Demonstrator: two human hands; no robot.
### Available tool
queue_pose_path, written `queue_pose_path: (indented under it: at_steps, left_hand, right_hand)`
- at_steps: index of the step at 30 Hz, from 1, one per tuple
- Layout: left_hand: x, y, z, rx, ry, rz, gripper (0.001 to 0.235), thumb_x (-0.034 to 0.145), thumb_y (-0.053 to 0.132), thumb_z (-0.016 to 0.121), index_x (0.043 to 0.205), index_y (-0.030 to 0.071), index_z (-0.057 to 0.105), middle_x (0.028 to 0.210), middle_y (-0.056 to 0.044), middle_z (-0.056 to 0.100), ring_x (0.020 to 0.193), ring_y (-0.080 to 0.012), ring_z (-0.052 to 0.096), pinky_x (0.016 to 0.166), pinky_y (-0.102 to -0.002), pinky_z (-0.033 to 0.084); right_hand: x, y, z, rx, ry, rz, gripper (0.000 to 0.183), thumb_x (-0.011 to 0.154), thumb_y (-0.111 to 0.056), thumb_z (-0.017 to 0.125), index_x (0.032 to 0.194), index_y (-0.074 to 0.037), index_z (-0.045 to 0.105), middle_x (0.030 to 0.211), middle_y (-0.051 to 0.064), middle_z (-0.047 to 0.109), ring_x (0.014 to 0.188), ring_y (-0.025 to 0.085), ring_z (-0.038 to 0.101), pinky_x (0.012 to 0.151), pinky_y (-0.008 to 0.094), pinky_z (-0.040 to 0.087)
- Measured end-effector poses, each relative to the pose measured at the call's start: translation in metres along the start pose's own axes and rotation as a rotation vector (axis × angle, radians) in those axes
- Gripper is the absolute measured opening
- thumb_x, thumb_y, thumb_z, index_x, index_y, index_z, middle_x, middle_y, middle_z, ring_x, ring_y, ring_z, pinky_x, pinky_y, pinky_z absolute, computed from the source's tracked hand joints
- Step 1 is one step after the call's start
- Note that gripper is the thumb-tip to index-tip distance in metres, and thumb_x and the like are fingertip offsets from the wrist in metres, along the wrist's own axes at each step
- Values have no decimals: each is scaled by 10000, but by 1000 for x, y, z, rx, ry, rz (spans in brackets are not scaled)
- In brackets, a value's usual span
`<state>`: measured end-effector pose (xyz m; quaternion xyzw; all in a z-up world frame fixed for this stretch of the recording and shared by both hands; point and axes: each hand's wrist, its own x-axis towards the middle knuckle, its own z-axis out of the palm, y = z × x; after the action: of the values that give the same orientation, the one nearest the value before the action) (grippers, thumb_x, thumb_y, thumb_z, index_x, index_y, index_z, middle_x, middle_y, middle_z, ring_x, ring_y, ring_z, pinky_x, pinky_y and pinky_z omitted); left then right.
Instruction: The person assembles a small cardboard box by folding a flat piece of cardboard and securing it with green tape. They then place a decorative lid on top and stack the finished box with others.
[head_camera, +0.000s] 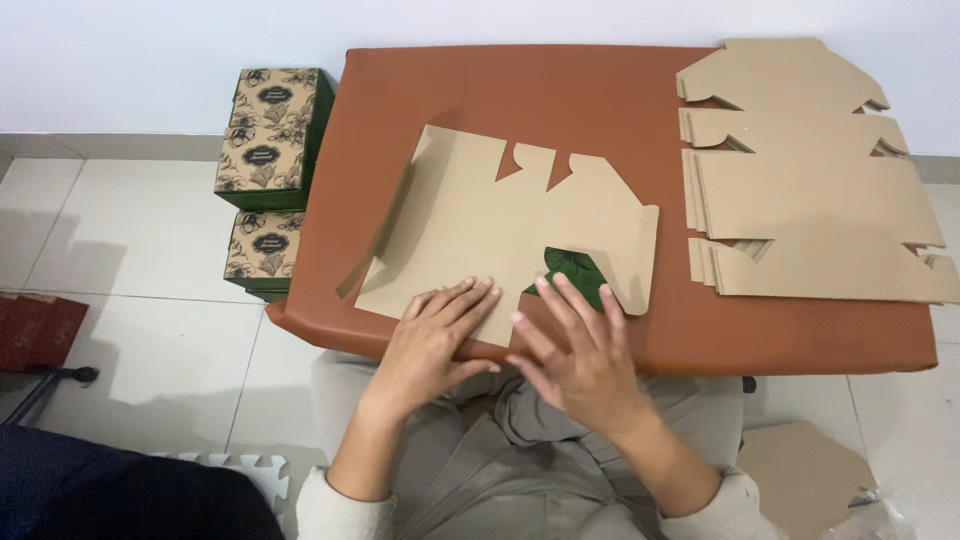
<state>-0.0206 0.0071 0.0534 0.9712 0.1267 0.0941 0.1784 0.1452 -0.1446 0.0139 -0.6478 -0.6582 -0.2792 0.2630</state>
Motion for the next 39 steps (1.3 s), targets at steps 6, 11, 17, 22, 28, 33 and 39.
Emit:
queue_pose_path:
  at_steps: [6,11,17,22,28,33,39]
  left_hand:
    - [-2,-8,-2,-142,14,-22,752,794,435,796,1429,110,557,1465,-103,578,1380,-277,488,1060,-436,361]
    - [-3,-13,-5,-153,28,-55,797,754,398,849,1435,112,549,1473,-150,542,1391,-341,452,1073,-487,352]
    - [-6,-7,13,130,101,65,881,767,460,809,1500,127,453,1504,-119,514,1438,-302,391,1188,-624,119]
    - [-4,8,47,284,276,155,662,916,505,677,1426,104,546,1397,-97,607,1276,-255,566,1049,-420,425]
    - [13,9,21,123,102,59,333,1017,330,543,1216,127,715,1072,-100,741,1039,-258,707,881,-378,526]
    - [33,-2,-1,-120,118,-35,227,894,169,724,1095,66,746,925,-122,759,911,-306,732,815,-387,568]
    - [55,-23,4,-328,138,-144,166,846,136,756,1008,104,745,885,-91,751,900,-304,713,852,-424,525]
  right_hand:
    - [30,41,-18,421,-199,556,926,841,-173,772,1580,-18,236,1517,316,427,1295,539,483,996,679,366]
    - [-1,47,-23,389,-275,385,260,857,-44,685,1008,-239,768,979,-72,718,944,215,738,818,349,574]
    - [-14,43,-51,422,-494,204,221,829,-201,689,1045,-170,728,1130,60,661,1125,244,644,962,446,502]
    - [-20,25,-36,255,-522,115,636,821,-633,682,1168,-105,610,1328,97,559,1149,298,554,944,459,435]
    - [4,15,-16,148,-522,155,581,854,-457,712,1280,-81,592,1149,138,596,1033,317,571,756,404,457]
    - [35,20,-8,323,-496,500,234,952,-376,638,1047,-167,682,878,19,644,797,303,691,628,410,554]
    - [31,31,16,339,-396,695,256,912,-368,698,778,-153,664,679,53,633,680,329,682,563,402,522]
